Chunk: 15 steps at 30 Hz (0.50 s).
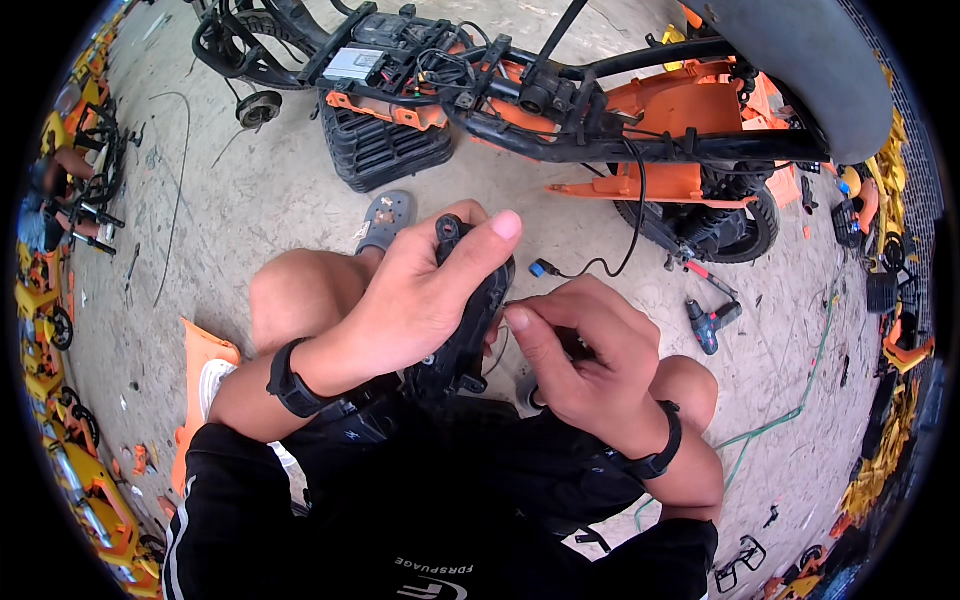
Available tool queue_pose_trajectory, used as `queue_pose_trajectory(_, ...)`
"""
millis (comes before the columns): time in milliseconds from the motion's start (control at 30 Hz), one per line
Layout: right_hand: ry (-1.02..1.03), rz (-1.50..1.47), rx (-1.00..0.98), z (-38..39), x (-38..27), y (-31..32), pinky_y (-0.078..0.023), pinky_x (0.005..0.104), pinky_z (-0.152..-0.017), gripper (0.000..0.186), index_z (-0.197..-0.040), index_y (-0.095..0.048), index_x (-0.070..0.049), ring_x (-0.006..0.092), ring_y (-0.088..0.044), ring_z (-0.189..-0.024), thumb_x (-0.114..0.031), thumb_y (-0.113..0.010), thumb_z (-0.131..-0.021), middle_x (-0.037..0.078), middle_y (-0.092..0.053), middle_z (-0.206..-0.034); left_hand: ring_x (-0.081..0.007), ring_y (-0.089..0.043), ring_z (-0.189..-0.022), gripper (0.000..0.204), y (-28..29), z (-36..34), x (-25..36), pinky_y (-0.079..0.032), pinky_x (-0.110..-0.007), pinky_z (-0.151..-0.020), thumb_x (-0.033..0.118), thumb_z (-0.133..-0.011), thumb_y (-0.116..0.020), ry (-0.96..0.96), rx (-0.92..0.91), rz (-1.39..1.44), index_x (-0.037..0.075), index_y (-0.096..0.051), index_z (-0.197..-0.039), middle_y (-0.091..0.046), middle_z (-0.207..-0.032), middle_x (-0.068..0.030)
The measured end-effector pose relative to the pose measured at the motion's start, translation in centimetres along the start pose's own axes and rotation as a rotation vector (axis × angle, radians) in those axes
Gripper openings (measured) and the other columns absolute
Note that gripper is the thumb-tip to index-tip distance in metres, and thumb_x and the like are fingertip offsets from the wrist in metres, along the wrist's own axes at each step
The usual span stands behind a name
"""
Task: The person is sitting on the floor in a workshop, holding a black plastic scooter component. They use a small tool to adjust or clean a specific area on the part, repeatedly manipulating the tool and the component. The person occasionally shifts the part to access different angles.
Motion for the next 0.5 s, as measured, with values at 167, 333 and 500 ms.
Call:
queue_pose_trajectory(167, -0.208, -0.103, -0.071, -0.2, -0.4, 0.0, -0.043, 0.0228, -0.048, 0.006, -0.083, -0.067, 0.004, 0.0075, -0.061, -0.059, -0.001, -0.070, -0.086, 0.006, -0.064, -0.074, -0.0084, -0.054, -0.047, 0.041, 0.0, -0.5, -0.9, -0.043, -0.023, -0.042, 0.039, -0.099, -0.056, -0.097, 0.092, 0.013, 0.004, -0.048, -0.079, -0.052, -0.060, -0.0014)
queue_pose_trajectory(333, -0.470, -0.538, -0.111, 0.1, 0.7, -0.3, -0.045, 0.0232, -0.057, 0.010, -0.088, -0.066, 0.005, 0.0074, -0.059, -0.066, -0.004, -0.065, -0.092, 0.005, -0.065, -0.077, -0.0079, -0.054, -0.049, 0.040, -0.4, -0.2, -0.4, -0.043, -0.023, -0.042, 0.039, -0.099, -0.056, -0.051, 0.069, 0.023, 0.004, -0.048, -0.080, -0.053, -0.061, -0.0014)
queue_pose_trajectory(500, -0.645, -0.872, -0.188, 0.4, 1.9, -0.4, -0.039, 0.0218, -0.056, 0.014, -0.093, -0.067, 0.004, 0.0072, -0.053, -0.064, -0.009, -0.062, -0.095, 0.005, -0.067, -0.082, -0.0102, -0.056, -0.055, 0.040, 0.0, 0.1, -0.2, -0.052, -0.026, -0.048, 0.039, -0.102, -0.045, -0.030, -0.003, -0.022, 0.003, -0.051, -0.087, -0.055, -0.072, -0.0040)
Point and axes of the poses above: each hand's wrist, its own z-axis away from the middle knuckle, its own y-axis out of the back of the hand, x = y × z, the point moved 1 cm from there along -z, towards the middle knuckle
